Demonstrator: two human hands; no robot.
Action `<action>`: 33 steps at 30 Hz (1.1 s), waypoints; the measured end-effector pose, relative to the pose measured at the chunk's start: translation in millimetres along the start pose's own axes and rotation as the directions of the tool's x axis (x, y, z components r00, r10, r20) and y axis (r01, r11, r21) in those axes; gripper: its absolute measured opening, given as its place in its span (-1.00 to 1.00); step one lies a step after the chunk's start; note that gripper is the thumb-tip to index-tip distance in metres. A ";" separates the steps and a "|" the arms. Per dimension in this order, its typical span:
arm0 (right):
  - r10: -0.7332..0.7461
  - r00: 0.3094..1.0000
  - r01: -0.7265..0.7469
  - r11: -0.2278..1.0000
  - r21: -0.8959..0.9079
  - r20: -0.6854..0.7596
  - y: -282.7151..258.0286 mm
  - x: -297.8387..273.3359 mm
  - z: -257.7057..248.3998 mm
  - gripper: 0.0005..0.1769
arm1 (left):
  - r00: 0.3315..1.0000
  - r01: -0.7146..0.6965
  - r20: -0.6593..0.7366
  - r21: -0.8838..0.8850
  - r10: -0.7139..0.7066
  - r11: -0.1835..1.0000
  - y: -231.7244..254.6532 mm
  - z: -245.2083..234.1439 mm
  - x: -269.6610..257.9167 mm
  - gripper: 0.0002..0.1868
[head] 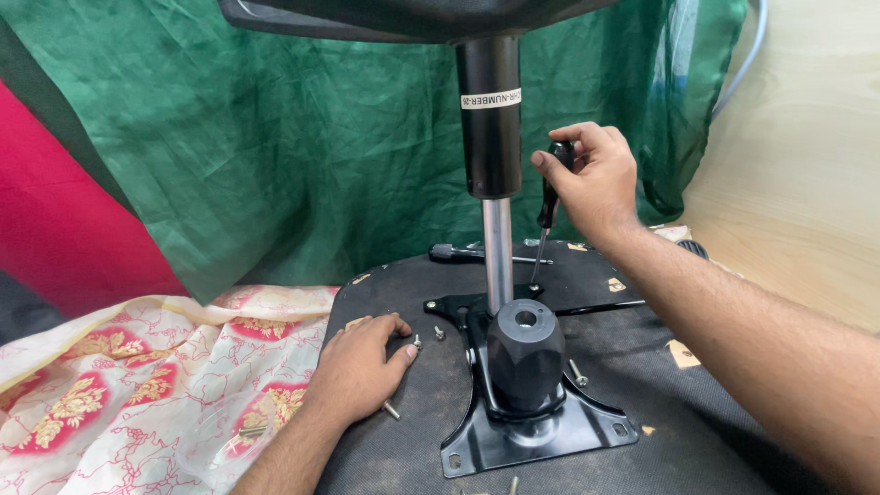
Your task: The person uses a screwdriver to remove screws from the underside of an office chair seat, detaching the seat from the gas lift and base assembly. The seat is lifted away, leaving the base and lift components separated.
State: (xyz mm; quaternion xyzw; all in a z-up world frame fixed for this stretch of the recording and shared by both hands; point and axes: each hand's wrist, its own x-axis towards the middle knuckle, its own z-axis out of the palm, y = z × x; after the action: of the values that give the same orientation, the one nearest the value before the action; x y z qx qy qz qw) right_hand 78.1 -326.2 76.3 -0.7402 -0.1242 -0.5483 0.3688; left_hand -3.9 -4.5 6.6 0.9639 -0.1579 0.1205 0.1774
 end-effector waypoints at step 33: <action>0.133 0.986 -0.149 0.976 0.156 0.104 -5.0 0.8 3.4 -0.72 | 0.999 0.032 0.020 0.000 -0.032 0.999 -0.6 -1.5 -1.0 -0.62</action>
State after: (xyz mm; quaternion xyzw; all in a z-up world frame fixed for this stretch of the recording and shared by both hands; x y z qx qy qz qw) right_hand 77.9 -320.6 78.6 -0.7391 -0.1329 -0.4737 0.4601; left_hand -5.0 -3.1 7.5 0.9674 -0.1444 0.1082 0.1779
